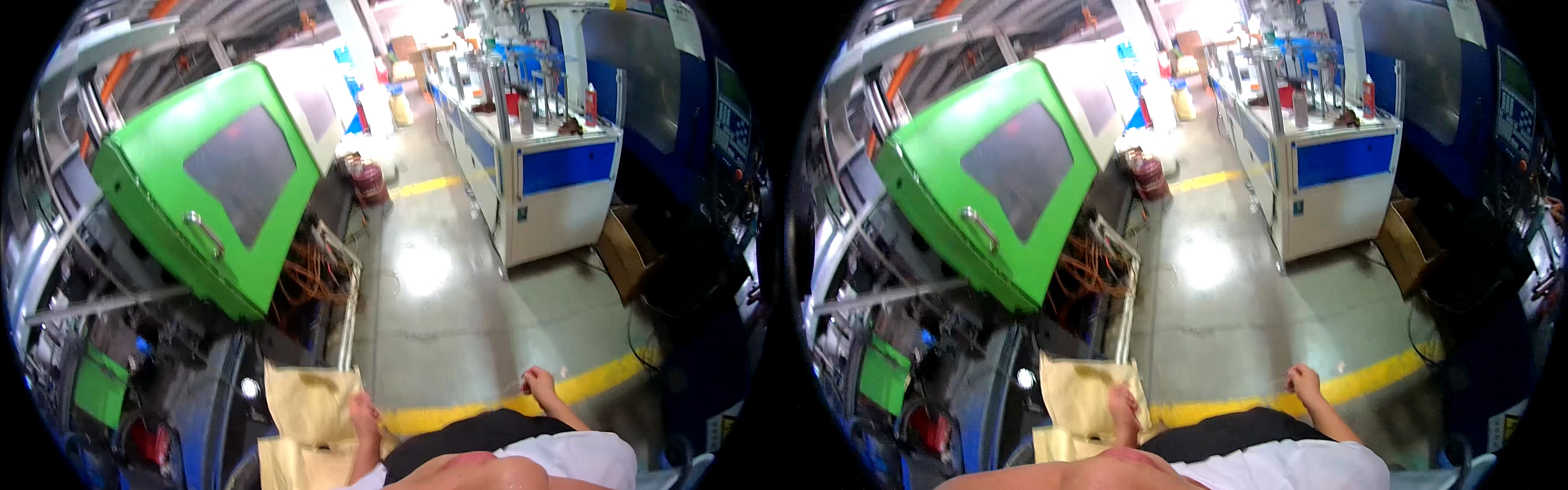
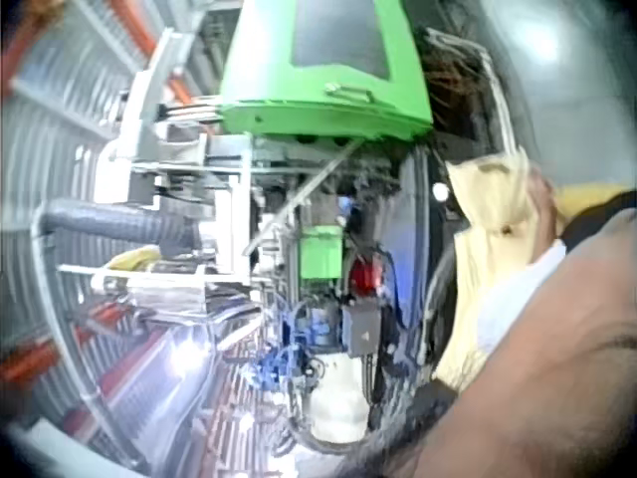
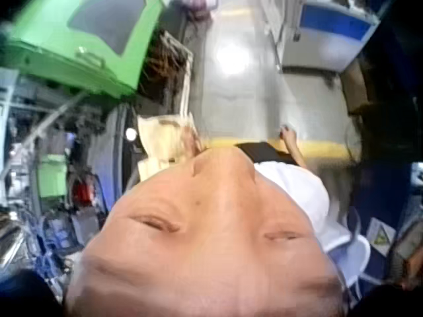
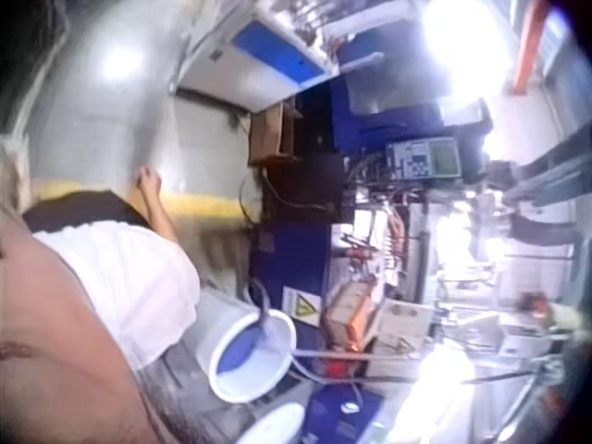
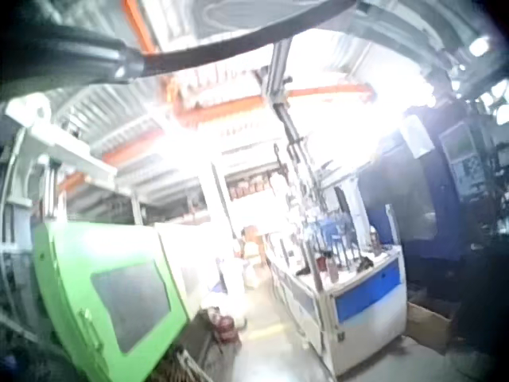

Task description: The person empties a bag of blue plastic granules into a white bin and then replaces a component on a manufacturing machine by hand.

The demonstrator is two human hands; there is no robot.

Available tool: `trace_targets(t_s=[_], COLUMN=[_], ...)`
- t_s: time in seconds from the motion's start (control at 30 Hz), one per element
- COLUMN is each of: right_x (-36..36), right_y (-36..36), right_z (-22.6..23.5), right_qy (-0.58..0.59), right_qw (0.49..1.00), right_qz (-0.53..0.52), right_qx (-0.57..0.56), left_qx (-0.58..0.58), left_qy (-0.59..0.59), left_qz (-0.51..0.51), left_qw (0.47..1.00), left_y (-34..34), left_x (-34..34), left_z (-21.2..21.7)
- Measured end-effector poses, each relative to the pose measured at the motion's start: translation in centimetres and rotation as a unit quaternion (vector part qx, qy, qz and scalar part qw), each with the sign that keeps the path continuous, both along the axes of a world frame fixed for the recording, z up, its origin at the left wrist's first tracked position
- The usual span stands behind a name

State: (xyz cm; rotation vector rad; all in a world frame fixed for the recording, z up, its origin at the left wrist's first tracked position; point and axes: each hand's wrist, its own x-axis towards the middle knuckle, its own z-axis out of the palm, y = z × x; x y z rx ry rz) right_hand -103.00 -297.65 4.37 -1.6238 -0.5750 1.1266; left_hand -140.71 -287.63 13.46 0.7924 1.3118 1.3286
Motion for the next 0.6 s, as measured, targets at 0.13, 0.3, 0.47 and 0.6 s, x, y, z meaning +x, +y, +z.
trace_targets(t_s=[0.13, 0.3, 0.47, 0.6], right_x=[-1.9, -5.6, 0.6, 5.5], right_y=[12.3, 25.4, 37.2, 45.1], right_z=[7.3, 18.0, 14.6, 9.3], right_qy=[-0.038, -0.071, 0.189, 0.284], right_qw=[0.963, 0.81, 0.934, 0.946], right_qz=[0.259, 0.521, 0.236, 0.11], right_qx=[0.069, 0.26, 0.19, 0.107], left_qx=[0.013, 0.028, 0.035, 0.025], left_qy=[0.07, -0.068, -0.147, -0.013], left_qz=[-0.25, -0.359, -0.407, -0.429], left_qw=[0.966, 0.931, 0.901, 0.903], left_y=[5.1, 13.6, 25.4, 37.1], left_x=[8.9, 17.0, 16.1, 16.6], left_z=[0.9, 2.4, -2.7, -4.1])
